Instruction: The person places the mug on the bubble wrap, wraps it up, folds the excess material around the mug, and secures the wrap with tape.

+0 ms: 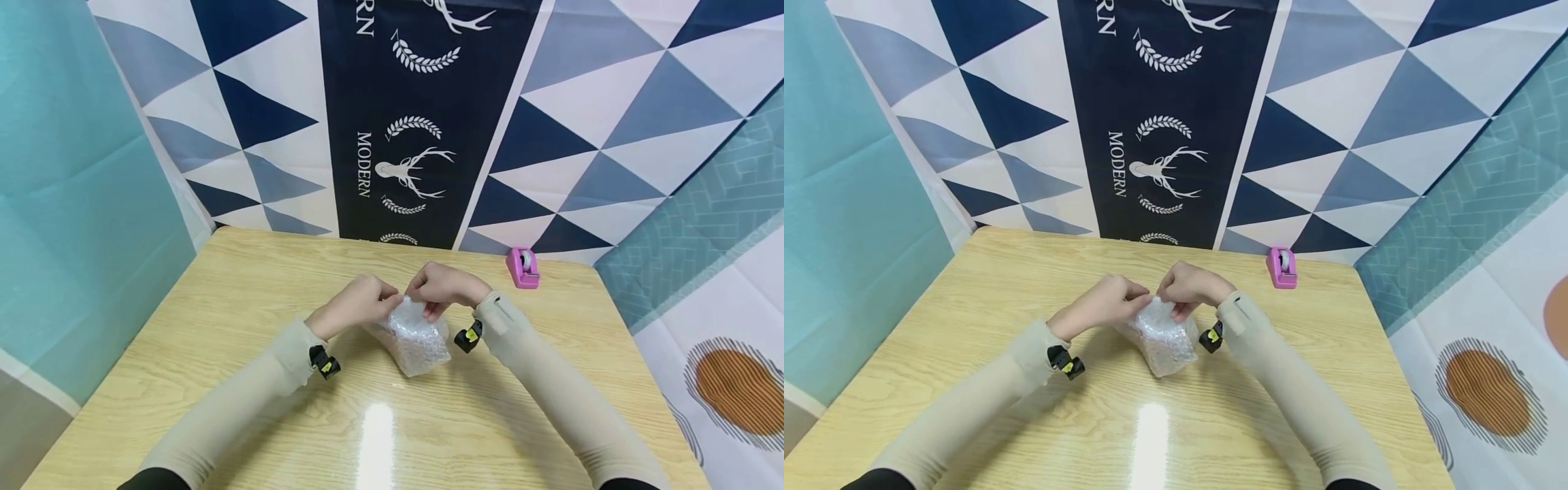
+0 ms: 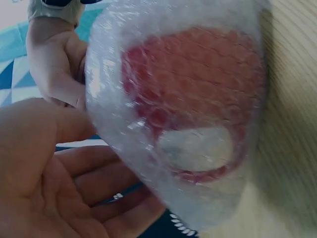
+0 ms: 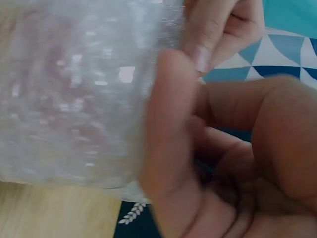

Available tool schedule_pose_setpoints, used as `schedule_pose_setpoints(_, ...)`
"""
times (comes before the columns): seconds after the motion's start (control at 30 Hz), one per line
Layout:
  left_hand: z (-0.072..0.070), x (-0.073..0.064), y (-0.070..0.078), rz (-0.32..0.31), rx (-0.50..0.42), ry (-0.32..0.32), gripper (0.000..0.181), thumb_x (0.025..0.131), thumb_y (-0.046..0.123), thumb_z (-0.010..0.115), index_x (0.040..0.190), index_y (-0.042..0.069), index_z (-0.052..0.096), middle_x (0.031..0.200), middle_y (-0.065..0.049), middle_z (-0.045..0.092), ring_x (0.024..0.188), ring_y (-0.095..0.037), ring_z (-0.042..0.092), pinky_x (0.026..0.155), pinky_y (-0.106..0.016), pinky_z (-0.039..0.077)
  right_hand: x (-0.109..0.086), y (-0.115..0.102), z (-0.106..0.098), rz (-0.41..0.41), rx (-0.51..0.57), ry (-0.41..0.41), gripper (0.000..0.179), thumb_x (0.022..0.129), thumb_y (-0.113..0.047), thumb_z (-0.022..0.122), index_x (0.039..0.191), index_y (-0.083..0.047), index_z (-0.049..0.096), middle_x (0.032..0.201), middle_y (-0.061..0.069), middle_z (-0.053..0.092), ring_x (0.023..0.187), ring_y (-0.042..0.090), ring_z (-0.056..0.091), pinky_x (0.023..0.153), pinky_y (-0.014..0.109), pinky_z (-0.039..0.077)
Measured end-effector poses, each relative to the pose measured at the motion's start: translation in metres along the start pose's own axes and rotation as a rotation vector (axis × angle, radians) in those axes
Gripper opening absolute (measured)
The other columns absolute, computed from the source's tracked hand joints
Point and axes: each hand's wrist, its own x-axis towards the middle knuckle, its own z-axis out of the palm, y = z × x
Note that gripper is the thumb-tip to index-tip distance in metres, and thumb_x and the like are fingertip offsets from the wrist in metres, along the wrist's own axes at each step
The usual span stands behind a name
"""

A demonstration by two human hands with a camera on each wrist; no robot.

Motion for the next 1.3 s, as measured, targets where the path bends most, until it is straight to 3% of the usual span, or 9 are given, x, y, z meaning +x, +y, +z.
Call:
schedule_pose_setpoints(0.13, -0.001, 0.001, 0.011, -0.021, 0.047, -0.046, 0.029, 0.1, 0.024, 0.062, 0.079, 0.008, 0.074, 0.055, 0.0, 0.054, 0.051, -0.006, 0.041, 0.051, -0.021, 0.036, -0.001, -0.004, 0.002, -0.025, -0.147, -0.008, 0.032, 0.093, -0.002, 0.064, 0.123, -0.002, 0.072, 0.065, 0.002, 0.058, 0.049, 0.009, 0.055, 0.051, 0.022, 0.054)
schedule_pose_setpoints(0.2, -0.001, 0.002, 0.016, -0.05, 0.055, -0.055, 0.035, 0.098, 0.023, 0.063, 0.064, 0.014, 0.06, 0.051, 0.005, 0.044, 0.048, -0.006, 0.039, 0.048, -0.021, 0.033, 0.0, -0.005, 0.004, -0.033, -0.208, 0.002, 0.033, 0.092, -0.002, 0.066, 0.125, -0.001, 0.072, 0.062, 0.001, 0.055, 0.049, 0.008, 0.053, 0.05, 0.021, 0.053)
schedule_pose_setpoints(0.27, 0.0, 0.003, 0.02, -0.081, 0.063, -0.043, 0.039, 0.095, 0.02, 0.066, 0.059, 0.017, 0.051, 0.052, 0.008, 0.039, 0.047, -0.006, 0.037, 0.046, -0.022, 0.032, 0.001, -0.006, 0.006, -0.035, -0.244, 0.019, 0.032, 0.092, -0.003, 0.067, 0.123, -0.001, 0.072, 0.062, 0.001, 0.055, 0.048, 0.008, 0.052, 0.049, 0.021, 0.053)
schedule_pose_setpoints(0.57, 0.009, 0.01, 0.032, -0.126, 0.192, -0.031, 0.033, 0.092, 0.009, 0.065, 0.063, 0.015, 0.049, 0.06, 0.001, 0.047, 0.052, -0.012, 0.045, 0.046, -0.025, 0.037, 0.003, -0.007, 0.013, -0.067, -0.359, 0.071, 0.023, 0.09, -0.01, 0.073, 0.112, -0.002, 0.075, 0.068, 0.003, 0.059, 0.051, 0.01, 0.054, 0.048, 0.023, 0.053)
schedule_pose_setpoints(0.83, 0.01, 0.008, 0.034, -0.102, 0.266, -0.006, 0.036, 0.095, 0.01, 0.064, 0.063, 0.014, 0.048, 0.059, 0.0, 0.045, 0.051, -0.013, 0.045, 0.045, -0.026, 0.037, 0.006, -0.008, 0.019, -0.047, -0.337, 0.16, 0.005, 0.088, -0.007, 0.075, 0.089, -0.003, 0.077, 0.061, 0.0, 0.057, 0.045, 0.008, 0.051, 0.045, 0.02, 0.049)
schedule_pose_setpoints(1.1, 0.012, 0.008, 0.035, -0.097, 0.285, 0.013, 0.035, 0.098, 0.012, 0.062, 0.064, 0.013, 0.053, 0.061, -0.002, 0.05, 0.054, -0.015, 0.048, 0.049, -0.031, 0.045, 0.006, -0.008, 0.021, -0.06, -0.333, 0.167, 0.006, 0.087, -0.004, 0.074, 0.081, -0.005, 0.076, 0.06, -0.001, 0.056, 0.046, 0.007, 0.051, 0.045, 0.02, 0.049)
schedule_pose_setpoints(1.3, 0.014, 0.008, 0.034, -0.087, 0.282, 0.007, 0.036, 0.096, 0.008, 0.061, 0.063, 0.014, 0.049, 0.059, 0.0, 0.047, 0.052, -0.013, 0.045, 0.046, -0.028, 0.041, 0.007, -0.006, 0.022, -0.076, -0.344, 0.189, 0.004, 0.086, -0.005, 0.075, 0.083, -0.005, 0.077, 0.064, 0.0, 0.061, 0.045, 0.007, 0.052, 0.045, 0.02, 0.049)
